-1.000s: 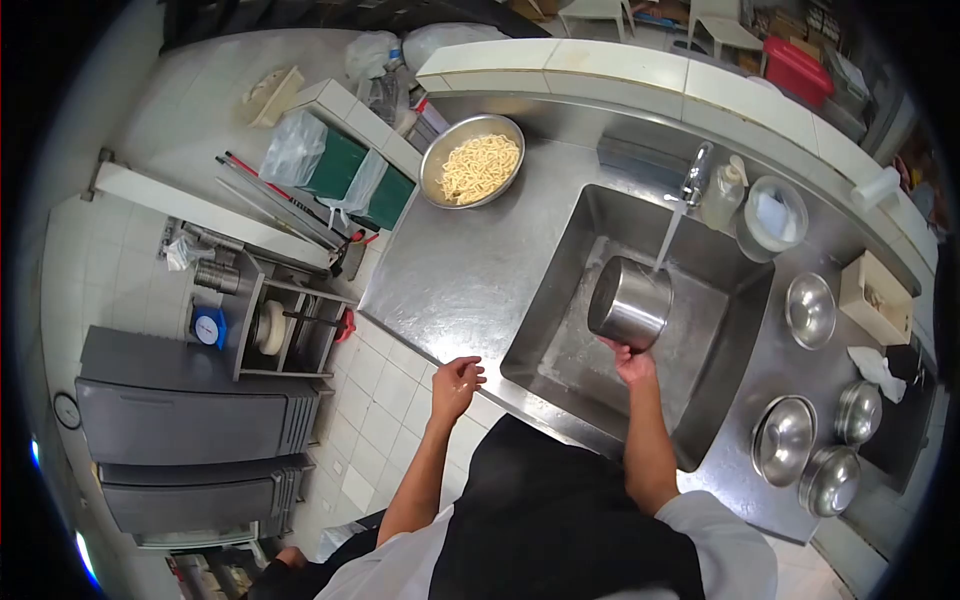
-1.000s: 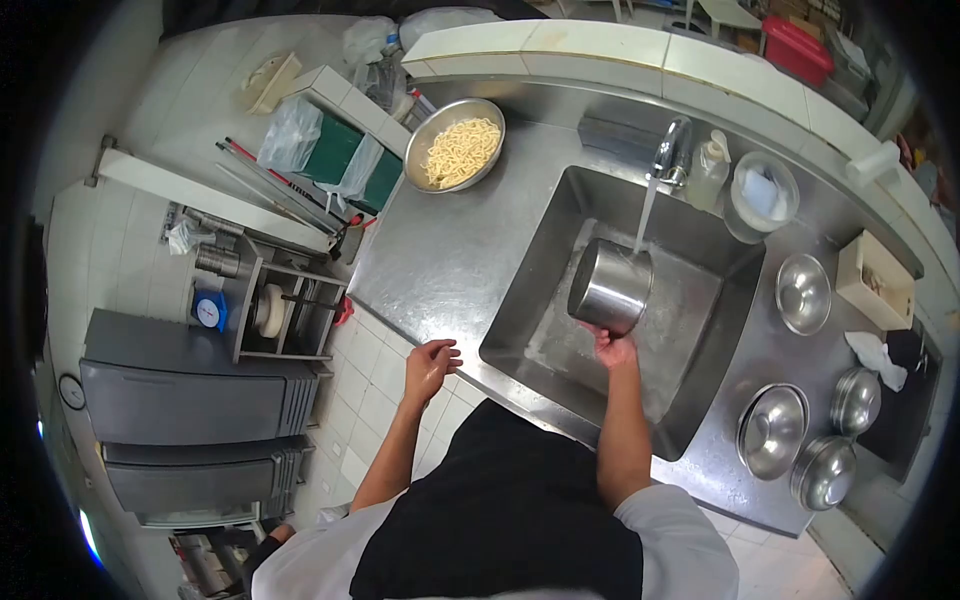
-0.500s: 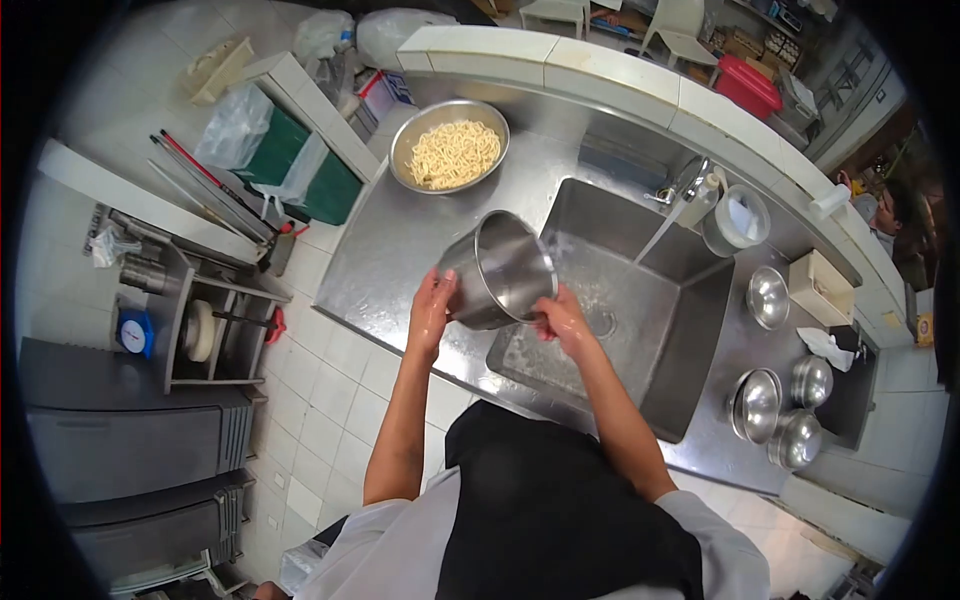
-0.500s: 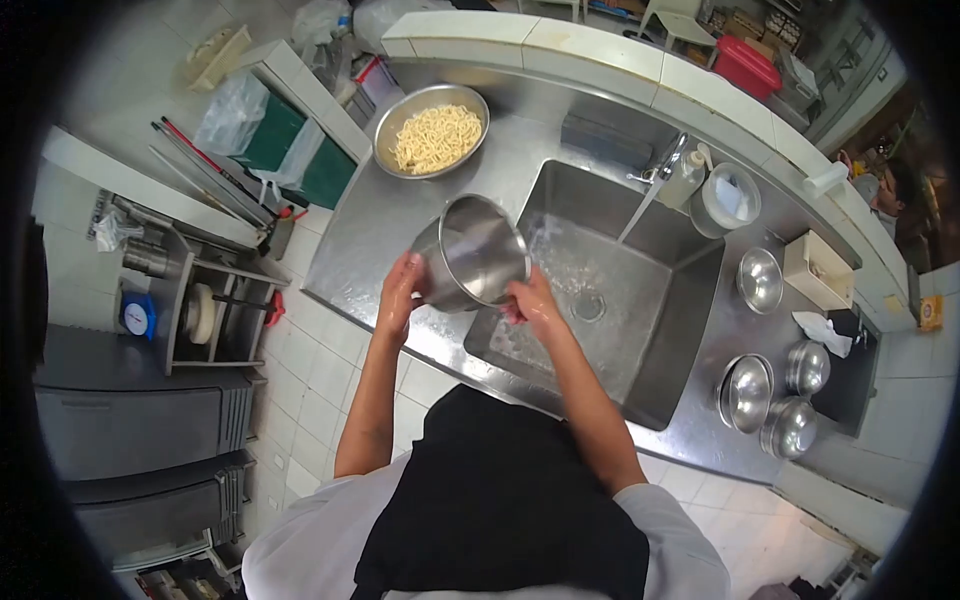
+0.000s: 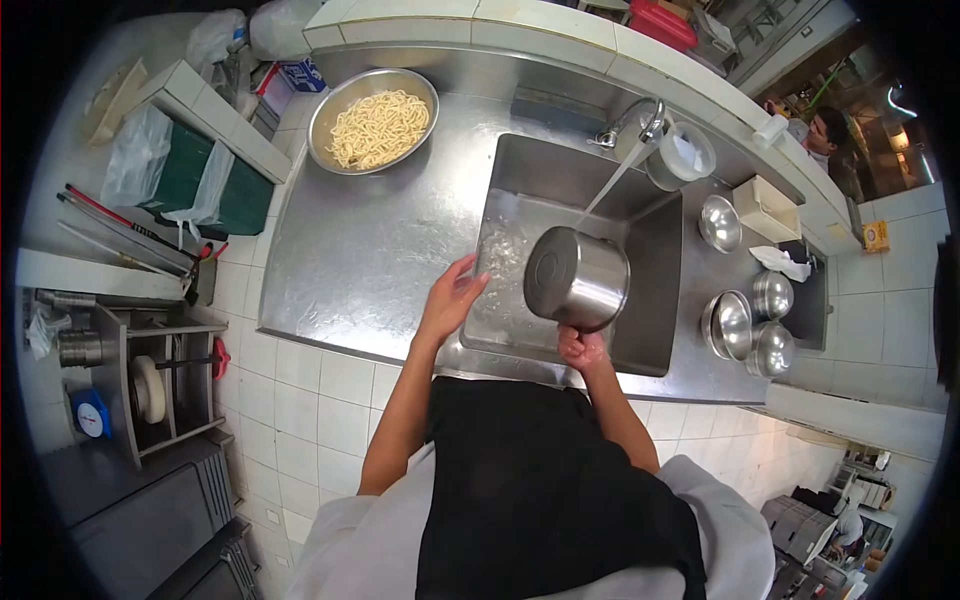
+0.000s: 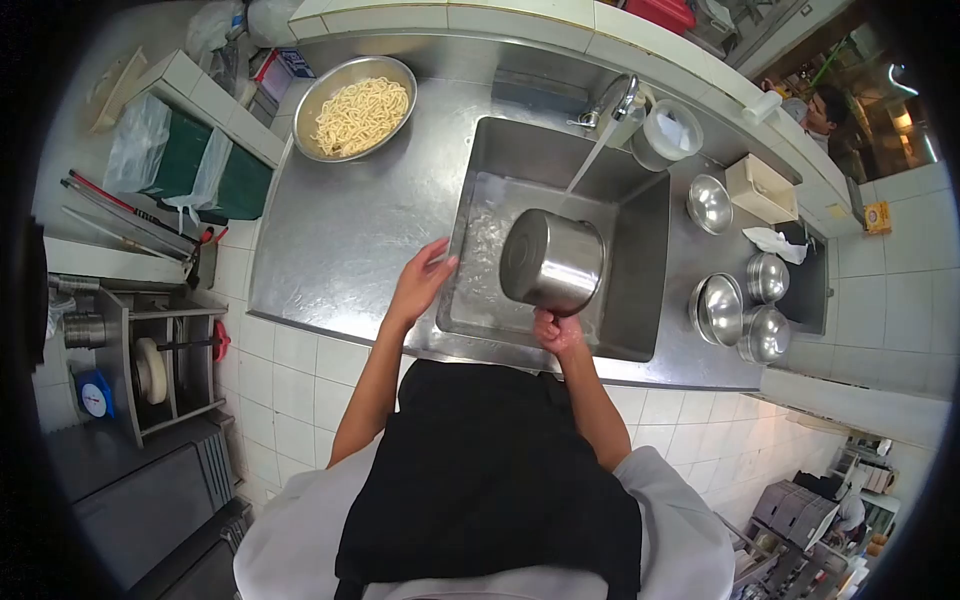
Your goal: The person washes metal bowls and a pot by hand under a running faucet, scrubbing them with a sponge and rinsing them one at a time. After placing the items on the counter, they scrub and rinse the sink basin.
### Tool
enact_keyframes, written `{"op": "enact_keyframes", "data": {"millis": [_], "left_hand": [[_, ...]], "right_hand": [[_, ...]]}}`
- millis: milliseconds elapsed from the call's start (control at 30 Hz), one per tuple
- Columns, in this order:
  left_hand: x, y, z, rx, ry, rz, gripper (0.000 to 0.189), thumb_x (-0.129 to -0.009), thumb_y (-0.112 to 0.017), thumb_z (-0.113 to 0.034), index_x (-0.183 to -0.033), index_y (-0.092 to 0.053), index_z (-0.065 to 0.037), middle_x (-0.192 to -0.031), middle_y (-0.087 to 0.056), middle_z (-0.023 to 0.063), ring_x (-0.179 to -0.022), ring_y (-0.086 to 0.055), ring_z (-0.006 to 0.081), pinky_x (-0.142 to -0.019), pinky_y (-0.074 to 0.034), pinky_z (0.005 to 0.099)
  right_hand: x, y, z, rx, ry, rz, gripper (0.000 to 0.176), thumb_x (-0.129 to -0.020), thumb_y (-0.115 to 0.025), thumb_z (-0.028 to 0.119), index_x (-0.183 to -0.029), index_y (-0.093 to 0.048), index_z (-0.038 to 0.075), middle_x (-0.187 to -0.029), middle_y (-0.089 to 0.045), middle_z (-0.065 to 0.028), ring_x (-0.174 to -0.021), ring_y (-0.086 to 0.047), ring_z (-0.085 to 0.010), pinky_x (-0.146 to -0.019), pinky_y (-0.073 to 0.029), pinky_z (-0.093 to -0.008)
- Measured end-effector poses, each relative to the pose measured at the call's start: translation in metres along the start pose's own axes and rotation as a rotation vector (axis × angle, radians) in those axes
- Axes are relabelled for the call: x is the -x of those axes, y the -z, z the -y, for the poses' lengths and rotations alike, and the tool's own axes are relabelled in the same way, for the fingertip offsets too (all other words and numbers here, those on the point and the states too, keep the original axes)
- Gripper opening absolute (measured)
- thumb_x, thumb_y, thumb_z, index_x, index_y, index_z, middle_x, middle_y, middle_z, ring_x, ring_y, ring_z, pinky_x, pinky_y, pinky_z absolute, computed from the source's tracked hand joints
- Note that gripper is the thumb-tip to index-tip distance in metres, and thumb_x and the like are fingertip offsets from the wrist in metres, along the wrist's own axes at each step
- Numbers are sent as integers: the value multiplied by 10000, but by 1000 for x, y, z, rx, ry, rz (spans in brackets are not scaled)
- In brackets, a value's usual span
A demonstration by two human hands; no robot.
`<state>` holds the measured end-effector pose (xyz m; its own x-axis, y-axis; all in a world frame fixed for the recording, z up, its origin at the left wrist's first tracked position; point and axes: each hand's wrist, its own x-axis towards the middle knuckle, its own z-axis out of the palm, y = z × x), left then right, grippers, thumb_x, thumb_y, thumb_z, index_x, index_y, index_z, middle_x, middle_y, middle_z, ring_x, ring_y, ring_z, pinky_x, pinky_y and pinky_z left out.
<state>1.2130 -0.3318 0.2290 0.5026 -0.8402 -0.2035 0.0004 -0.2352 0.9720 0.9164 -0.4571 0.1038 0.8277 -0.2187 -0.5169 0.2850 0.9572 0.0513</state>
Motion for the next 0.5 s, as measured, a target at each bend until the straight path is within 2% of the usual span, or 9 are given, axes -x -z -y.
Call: {"op": "enact_keyframes", "data": {"millis": [67, 100, 133, 233, 300, 367, 433, 467, 500], "left_hand": [[-28, -14, -26, 1, -26, -3, 596, -891, -723, -355, -1374, -534, -61, -1316, -605, 191, -1164, -615, 296, -976, -489, 363], [-33, -23, -59, 10, -165, 37, 591, -895, -724, -331, -1376, -525, -50, -1314, -596, 188, -1181, -594, 272, -982, -475, 350], [-34, -30, -90, 24, -300, 81, 587, -899, -724, -306, -1378, -515, -39, -1312, -587, 184, -1198, -574, 249, -988, -460, 337], [-34, -34, -171, 114, -297, 303, 603, -885, -726, -383, -1340, -543, -32, -1212, -631, 131, -1100, -596, 210, -961, -467, 324], [-37, -42, -163, 54, -357, 318, 579, -898, -698, -432, -1279, -580, -12, -1098, -655, 93, -1013, -595, 170, -930, -469, 309], [-60, -54, -95, -195, -70, 143, 538, -920, -678, -420, -1244, -603, 2, -1067, -669, 87, -1002, -602, 163, -916, -469, 302], [-58, -52, -23, 37, 236, 189, 606, -890, -709, -442, -1247, -592, 33, -1138, -661, 104, -1038, -613, 195, -899, -486, 325], [-54, -47, 20, 106, 198, 160, 663, -902, -689, -461, -1300, -549, 50, -1223, -628, 118, -1119, -579, 203, -939, -466, 327], [-36, -38, 21, 203, 182, 109, 652, -924, -670, -430, -1369, -499, 15, -1264, -604, 115, -1157, -551, 202, -964, -450, 341]], "right_hand": [[-5, -38, -13, 42, -15, 21, 333, -982, -495, 363, -972, -635, 62, -514, -465, -4, -348, -369, -90, -334, -306, -244], [3, -72, -22, 83, -25, 21, 356, -985, -495, 388, -1019, -649, 70, -522, -484, -5, -360, -408, -94, -341, -328, -243], [13, -132, -35, 142, 102, -193, 368, -988, -489, 393, -1034, -648, 64, -580, -525, -25, -427, -483, -108, -360, -363, -249], [25, -225, -66, 219, 235, -412, 407, -979, -483, 428, -1049, -641, 60, -652, -569, -57, -498, -555, -127, -381, -402, -255], [4, -171, -49, 187, 57, -294, 464, -955, -480, 489, -1052, -628, 60, -679, -577, -80, -505, -550, -138, -383, -408, -255], [-33, -89, -30, 57, -260, -86, 522, -930, -478, 549, -1054, -615, 61, -707, -585, -104, -511, -545, -148, -385, -414, -256], [-42, -43, -39, -61, -514, 48, 583, -906, -476, 610, -1057, -602, 61, -734, -592, -128, -518, -540, -159, -387, -421, -257], [-39, -32, -43, -86, -597, 53, 613, -894, -475, 640, -1058, -596, 61, -748, -596, -140, -522, -537, -165, -388, -424, -257], [-30, -38, -51, 177, -394, 97, 623, -885, -467, 654, -1041, -597, 65, -683, -579, -136, -454, -495, -151, -355, -393, -243]]}}
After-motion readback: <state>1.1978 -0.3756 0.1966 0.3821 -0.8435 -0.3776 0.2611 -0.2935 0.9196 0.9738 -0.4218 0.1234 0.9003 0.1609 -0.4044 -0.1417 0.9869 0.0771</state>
